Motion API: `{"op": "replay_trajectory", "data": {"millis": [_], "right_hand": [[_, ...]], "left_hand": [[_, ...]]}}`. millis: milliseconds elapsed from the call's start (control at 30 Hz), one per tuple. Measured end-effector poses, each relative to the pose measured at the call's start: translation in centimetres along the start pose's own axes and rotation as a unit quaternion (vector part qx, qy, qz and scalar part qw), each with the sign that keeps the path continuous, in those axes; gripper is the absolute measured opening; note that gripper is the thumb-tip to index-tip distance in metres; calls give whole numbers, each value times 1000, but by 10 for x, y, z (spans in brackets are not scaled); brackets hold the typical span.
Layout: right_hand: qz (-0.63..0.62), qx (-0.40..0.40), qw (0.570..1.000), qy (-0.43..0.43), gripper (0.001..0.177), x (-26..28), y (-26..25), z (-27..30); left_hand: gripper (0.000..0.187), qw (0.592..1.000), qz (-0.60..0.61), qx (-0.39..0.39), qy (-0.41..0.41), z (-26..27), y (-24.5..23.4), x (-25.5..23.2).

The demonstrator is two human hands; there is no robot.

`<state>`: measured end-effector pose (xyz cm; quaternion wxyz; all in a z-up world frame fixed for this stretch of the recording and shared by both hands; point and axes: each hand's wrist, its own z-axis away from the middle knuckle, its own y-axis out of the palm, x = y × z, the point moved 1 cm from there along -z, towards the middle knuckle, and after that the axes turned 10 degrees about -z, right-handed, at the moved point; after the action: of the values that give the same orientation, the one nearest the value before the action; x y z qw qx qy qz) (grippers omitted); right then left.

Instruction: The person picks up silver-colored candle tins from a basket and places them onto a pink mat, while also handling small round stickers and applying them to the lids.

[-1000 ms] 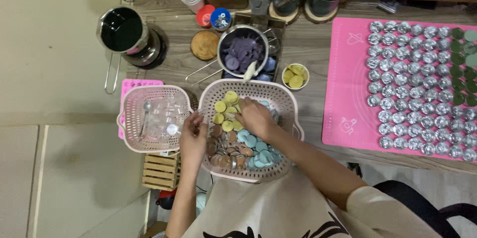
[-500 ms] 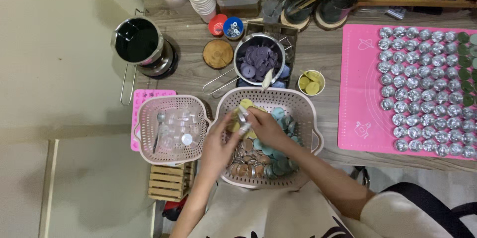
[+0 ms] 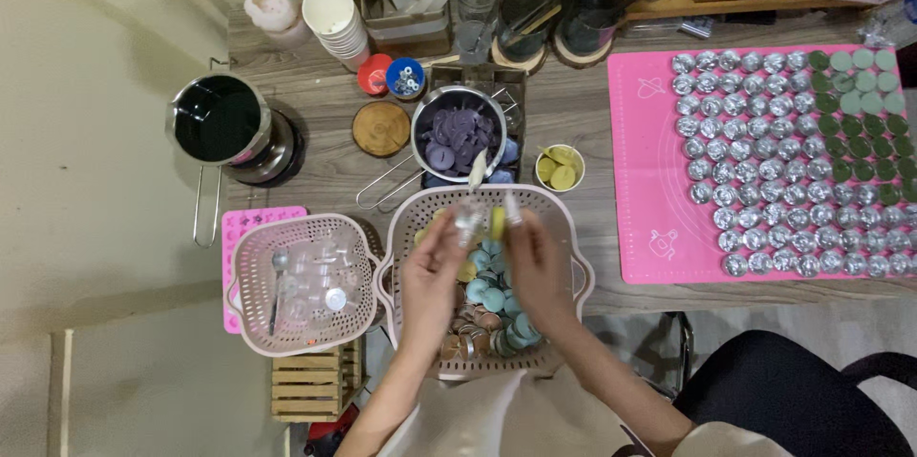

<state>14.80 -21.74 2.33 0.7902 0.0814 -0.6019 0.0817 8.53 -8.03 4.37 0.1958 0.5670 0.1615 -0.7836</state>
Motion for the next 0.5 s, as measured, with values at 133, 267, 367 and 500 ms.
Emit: {"op": "replay_trajectory", "data": {"millis": [133, 267, 367, 500], "right_hand": [[143, -34, 988, -51, 35, 13, -45, -30], [318, -90, 931, -157, 37, 3, -72, -78], [368, -119, 890, -241, 25, -15, -80, -99], [396, -86, 884, -232, 22, -37, -81, -121]], "left_hand": [[53, 992, -59, -11, 115, -4, -15, -29], [50, 927, -282, -50, 242, 6, -19, -62], [50, 896, -345, -66, 272, 12, -12, -74], [49, 880, -362, -84, 295, 12, -1, -76]]}}
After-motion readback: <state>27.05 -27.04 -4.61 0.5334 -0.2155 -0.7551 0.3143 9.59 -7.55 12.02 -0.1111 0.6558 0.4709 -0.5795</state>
